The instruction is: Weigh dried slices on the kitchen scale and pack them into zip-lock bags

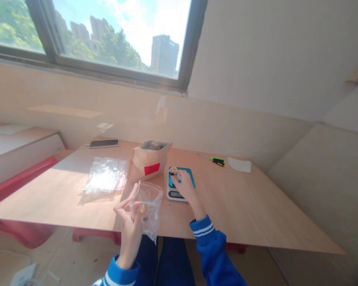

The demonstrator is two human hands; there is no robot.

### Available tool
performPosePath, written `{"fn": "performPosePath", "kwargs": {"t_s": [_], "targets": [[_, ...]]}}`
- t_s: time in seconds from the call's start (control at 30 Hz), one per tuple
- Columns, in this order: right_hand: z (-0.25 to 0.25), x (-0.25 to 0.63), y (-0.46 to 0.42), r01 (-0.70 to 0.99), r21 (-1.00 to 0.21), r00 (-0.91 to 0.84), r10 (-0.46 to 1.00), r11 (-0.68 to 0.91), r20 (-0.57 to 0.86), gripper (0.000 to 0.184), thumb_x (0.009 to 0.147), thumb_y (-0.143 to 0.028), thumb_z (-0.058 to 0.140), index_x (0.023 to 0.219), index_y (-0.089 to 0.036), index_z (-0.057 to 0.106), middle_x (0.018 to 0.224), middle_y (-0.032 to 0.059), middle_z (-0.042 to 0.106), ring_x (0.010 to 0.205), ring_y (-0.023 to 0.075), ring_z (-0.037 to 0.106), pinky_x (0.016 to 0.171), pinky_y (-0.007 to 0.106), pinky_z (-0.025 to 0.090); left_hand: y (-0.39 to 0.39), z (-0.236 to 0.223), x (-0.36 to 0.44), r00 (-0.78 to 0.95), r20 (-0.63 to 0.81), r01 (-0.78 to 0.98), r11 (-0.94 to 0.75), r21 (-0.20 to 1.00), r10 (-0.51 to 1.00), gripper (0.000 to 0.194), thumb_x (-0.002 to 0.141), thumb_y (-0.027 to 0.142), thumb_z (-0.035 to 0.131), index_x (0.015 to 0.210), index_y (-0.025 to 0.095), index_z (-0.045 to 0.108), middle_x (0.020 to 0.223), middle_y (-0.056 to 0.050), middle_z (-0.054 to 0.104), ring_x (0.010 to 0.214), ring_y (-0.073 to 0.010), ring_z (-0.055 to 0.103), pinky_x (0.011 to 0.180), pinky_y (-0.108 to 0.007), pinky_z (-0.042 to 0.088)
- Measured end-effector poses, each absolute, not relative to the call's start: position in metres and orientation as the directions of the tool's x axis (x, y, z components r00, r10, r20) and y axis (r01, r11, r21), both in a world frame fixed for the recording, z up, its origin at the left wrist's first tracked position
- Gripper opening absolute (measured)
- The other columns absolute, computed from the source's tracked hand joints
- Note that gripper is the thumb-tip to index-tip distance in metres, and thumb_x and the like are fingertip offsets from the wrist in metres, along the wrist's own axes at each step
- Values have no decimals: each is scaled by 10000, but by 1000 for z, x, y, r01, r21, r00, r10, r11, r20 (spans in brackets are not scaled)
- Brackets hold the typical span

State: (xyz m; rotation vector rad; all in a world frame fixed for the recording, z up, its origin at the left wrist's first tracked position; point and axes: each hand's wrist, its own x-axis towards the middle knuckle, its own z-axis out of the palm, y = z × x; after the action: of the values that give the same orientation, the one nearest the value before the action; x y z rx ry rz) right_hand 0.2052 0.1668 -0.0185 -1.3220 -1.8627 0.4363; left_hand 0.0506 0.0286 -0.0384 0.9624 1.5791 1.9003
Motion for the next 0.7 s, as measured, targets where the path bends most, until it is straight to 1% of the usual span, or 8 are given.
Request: {"fn": "performPosePath", "kwargs": {"t_s": [0.1,0.23,0.33,0.4,0.47,0.57,0.63,0.7], "targets": [[-47,209,177,698,-636,-76,917,329,391,250,747,-179,636,997,-171,645,1061,134,658,1042,311,575,914,478,426,28,-37,52,-640,186,104,-156,982,745,389,854,561,496,1030,220,434,1246,-145,615,1053,-246,619,901,-426,485],[-56,214,178,730,-626,-28,927,275,375,305,720,-153,651,1024,-172,636,1059,129,670,1044,328,574,904,494,408,28,-37,51,-613,159,83,-136,987,774,422,863,585,462,1072,222,407,1311,-168,569,1079,-256,612,916,-453,479],[-42,215,176,713,-645,-17,927,275,376,308,773,-212,626,1080,-180,617,1071,110,679,1041,288,588,914,458,419,30,-40,49,-612,164,78,-148,986,773,426,857,590,467,1060,222,399,1320,-178,554,1161,-267,576,993,-485,428],[-24,213,168,621,-715,-27,921,321,389,332,827,-294,596,1143,-190,589,1133,99,666,1055,244,596,898,394,452,31,-43,49,-621,161,78,-144,987,767,448,848,596,479,1071,216,397,1320,-182,544,1207,-276,546,1023,-499,402],[0,207,153,455,-795,-98,910,401,403,376,853,-364,583,1192,-203,571,1215,91,636,1102,216,586,892,346,471,32,-46,49,-624,152,63,-145,987,766,477,841,603,485,1095,209,394,1325,-184,533,1217,-282,539,1017,-500,410],[29,198,132,292,-807,-361,840,514,405,417,863,-397,591,1255,-262,553,1288,48,602,1177,190,551,967,336,439,32,-46,50,-630,101,28,-108,994,770,513,824,623,495,1102,204,391,1283,-180,557,1068,-274,625,914,-484,489],[34,194,129,288,-770,-458,788,570,412,380,901,-401,541,1261,-282,552,1290,31,599,1192,171,539,1002,328,420,31,-45,50,-634,73,4,-91,996,770,519,806,631,518,1078,207,395,1204,-161,604,962,-257,660,838,-455,528],[26,194,140,422,-693,-426,803,584,417,332,946,-381,458,1232,-258,572,1264,39,608,1183,155,540,1004,307,422,30,-43,49,-628,73,-33,-121,992,775,501,799,619,543,1054,216,390,1157,-141,625,963,-250,662,811,-424,540]]}}
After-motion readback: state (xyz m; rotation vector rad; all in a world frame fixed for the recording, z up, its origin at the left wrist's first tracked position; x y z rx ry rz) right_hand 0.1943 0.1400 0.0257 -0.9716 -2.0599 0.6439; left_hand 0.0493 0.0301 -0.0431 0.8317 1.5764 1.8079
